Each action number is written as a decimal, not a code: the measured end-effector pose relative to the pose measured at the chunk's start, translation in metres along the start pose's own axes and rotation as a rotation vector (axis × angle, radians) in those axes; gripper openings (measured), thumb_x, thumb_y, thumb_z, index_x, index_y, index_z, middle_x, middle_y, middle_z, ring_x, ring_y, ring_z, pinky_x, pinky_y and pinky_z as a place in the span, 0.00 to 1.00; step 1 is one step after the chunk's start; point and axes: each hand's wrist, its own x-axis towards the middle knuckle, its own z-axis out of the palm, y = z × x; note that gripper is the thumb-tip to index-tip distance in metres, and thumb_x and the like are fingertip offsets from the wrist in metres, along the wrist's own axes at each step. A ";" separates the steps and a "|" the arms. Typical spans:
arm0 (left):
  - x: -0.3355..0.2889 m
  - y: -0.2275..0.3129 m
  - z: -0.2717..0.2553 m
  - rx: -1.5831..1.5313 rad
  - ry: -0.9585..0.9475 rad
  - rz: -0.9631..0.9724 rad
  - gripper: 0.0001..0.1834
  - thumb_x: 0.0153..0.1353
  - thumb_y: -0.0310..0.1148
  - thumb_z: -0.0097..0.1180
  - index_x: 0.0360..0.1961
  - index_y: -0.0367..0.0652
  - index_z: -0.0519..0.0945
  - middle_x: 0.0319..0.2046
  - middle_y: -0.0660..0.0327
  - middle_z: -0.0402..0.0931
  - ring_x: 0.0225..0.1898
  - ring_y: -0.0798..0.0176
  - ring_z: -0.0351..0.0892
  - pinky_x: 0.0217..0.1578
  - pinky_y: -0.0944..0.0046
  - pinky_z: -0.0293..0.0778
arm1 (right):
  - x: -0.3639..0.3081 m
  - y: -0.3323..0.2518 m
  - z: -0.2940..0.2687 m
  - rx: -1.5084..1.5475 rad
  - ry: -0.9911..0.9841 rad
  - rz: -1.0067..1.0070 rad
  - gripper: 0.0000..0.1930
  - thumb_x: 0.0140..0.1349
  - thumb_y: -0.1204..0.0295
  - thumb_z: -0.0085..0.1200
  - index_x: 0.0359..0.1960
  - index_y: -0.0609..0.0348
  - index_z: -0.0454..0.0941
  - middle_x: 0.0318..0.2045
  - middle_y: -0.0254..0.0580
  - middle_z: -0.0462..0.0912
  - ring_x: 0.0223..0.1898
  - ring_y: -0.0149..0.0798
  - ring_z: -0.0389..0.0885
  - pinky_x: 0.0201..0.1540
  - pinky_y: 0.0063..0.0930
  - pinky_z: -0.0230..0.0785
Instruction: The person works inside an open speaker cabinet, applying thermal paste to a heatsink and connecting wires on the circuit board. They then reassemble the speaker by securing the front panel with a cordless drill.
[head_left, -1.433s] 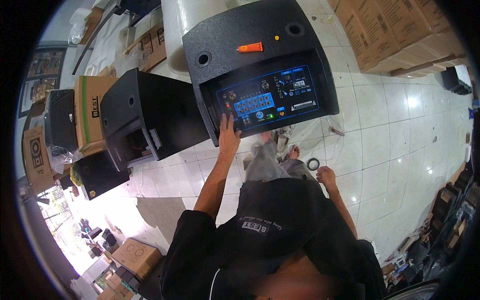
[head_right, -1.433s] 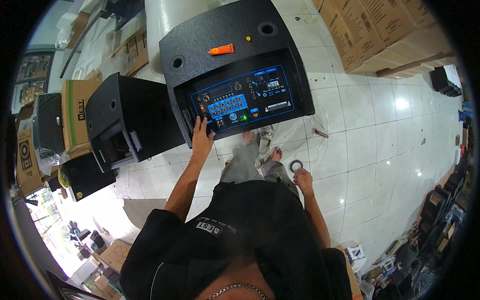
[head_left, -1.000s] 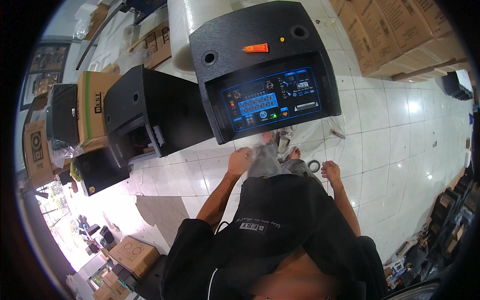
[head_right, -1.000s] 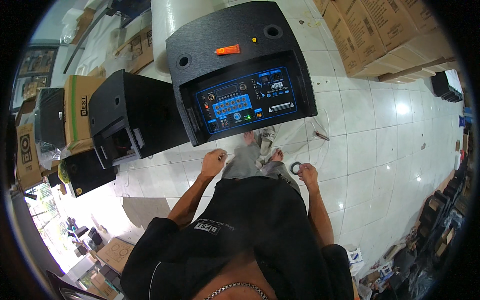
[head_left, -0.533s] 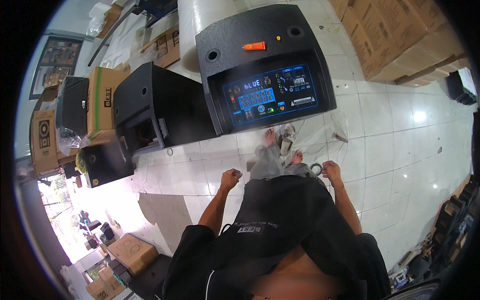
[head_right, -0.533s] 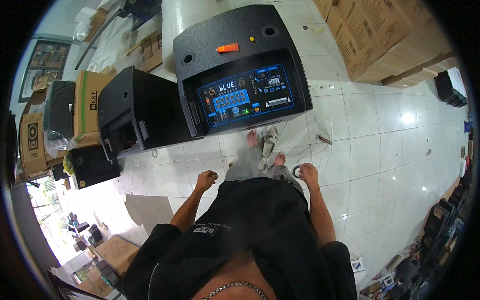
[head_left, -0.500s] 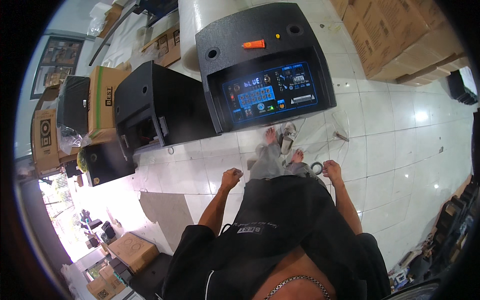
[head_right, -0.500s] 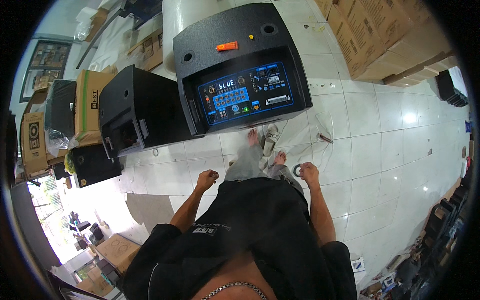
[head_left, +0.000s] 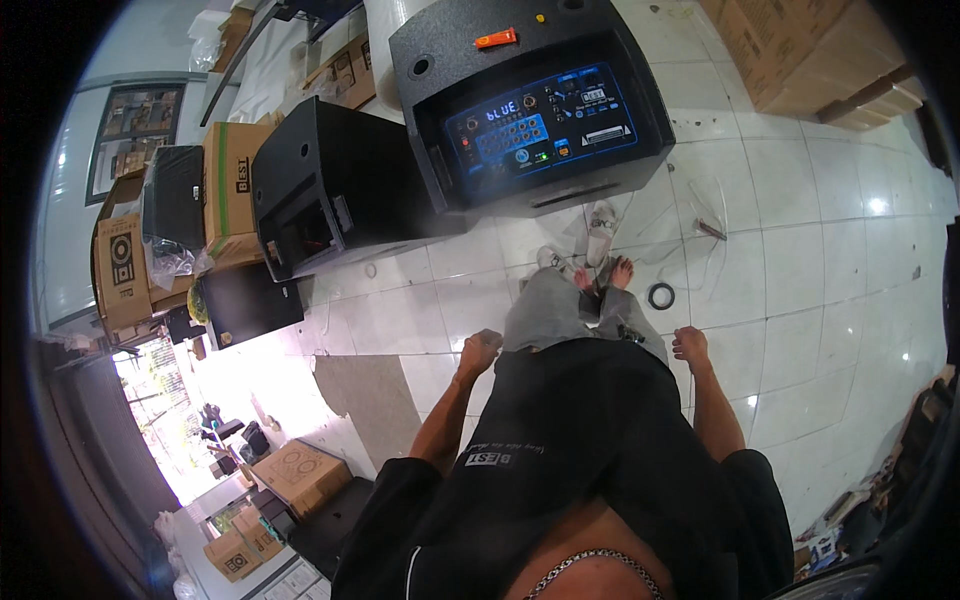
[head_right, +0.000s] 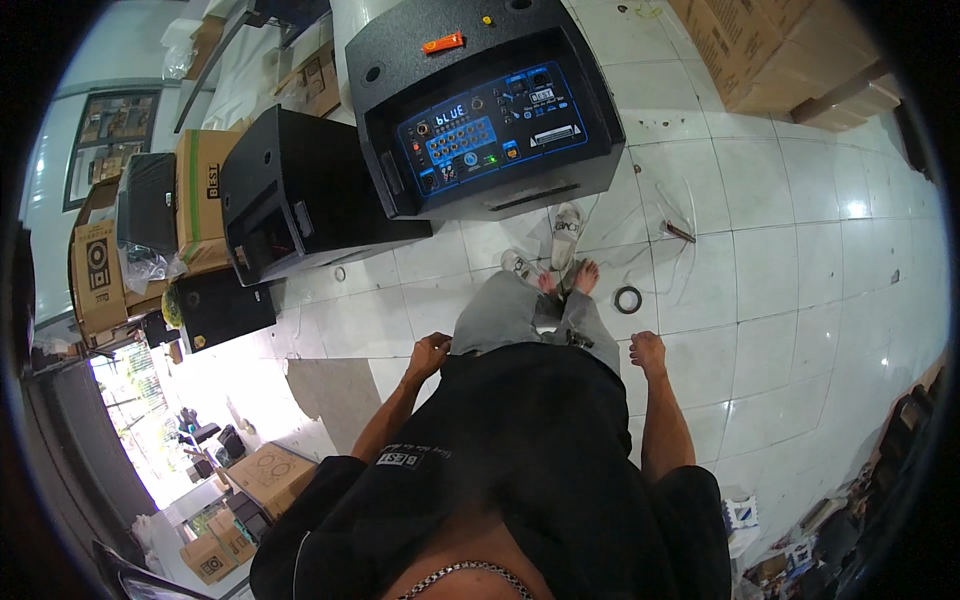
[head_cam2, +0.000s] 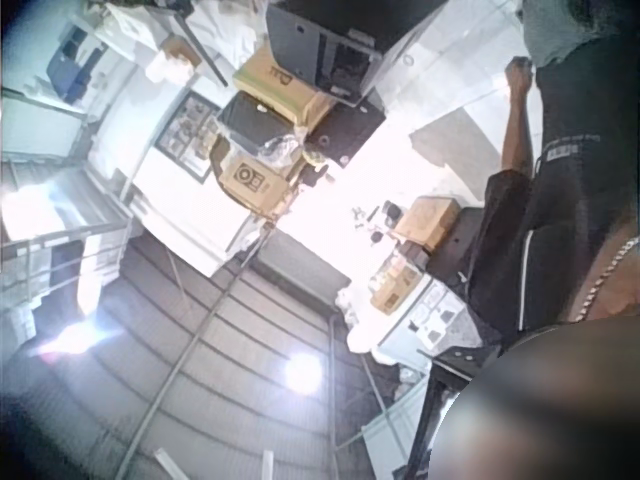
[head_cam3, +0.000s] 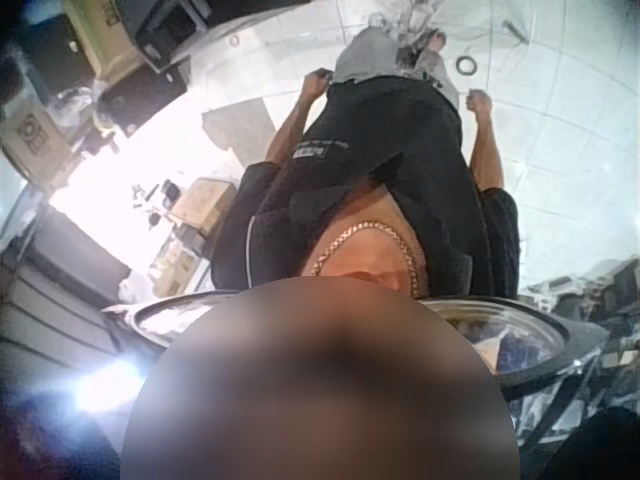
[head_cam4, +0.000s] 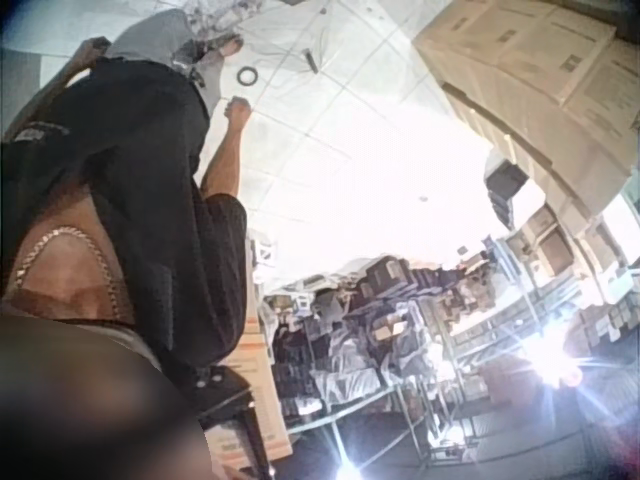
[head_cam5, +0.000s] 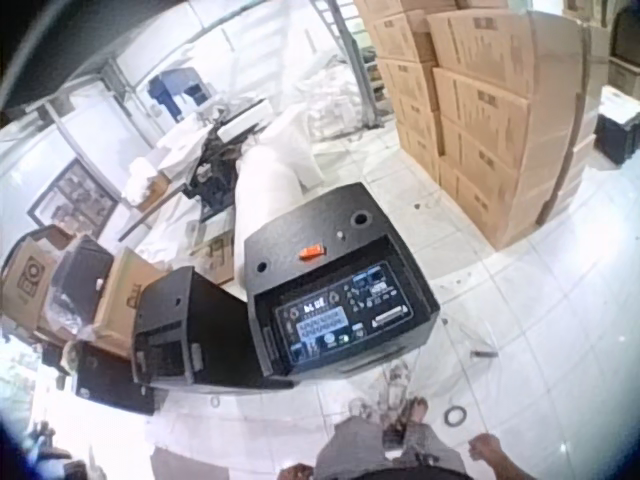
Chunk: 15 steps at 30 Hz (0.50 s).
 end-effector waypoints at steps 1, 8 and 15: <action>-0.002 -0.007 0.004 0.081 0.000 0.093 0.15 0.64 0.37 0.55 0.42 0.37 0.83 0.36 0.50 0.85 0.37 0.52 0.86 0.41 0.57 0.78 | 0.000 0.001 0.000 0.017 -0.003 -0.013 0.13 0.62 0.67 0.54 0.45 0.63 0.77 0.25 0.41 0.80 0.22 0.34 0.79 0.23 0.29 0.74; 0.019 -0.032 0.051 -0.165 -0.052 0.046 0.14 0.62 0.38 0.58 0.40 0.37 0.83 0.31 0.55 0.84 0.29 0.63 0.85 0.35 0.62 0.78 | -0.022 -0.019 0.014 0.058 -0.014 -0.140 0.13 0.63 0.64 0.54 0.42 0.61 0.77 0.26 0.39 0.81 0.23 0.31 0.78 0.24 0.25 0.73; 0.012 -0.037 0.104 -0.421 0.026 0.049 0.14 0.64 0.37 0.56 0.39 0.35 0.82 0.28 0.57 0.83 0.29 0.68 0.82 0.34 0.65 0.76 | -0.061 -0.020 0.022 -0.200 -0.023 -0.178 0.12 0.65 0.64 0.55 0.40 0.60 0.79 0.28 0.40 0.82 0.26 0.31 0.79 0.28 0.26 0.74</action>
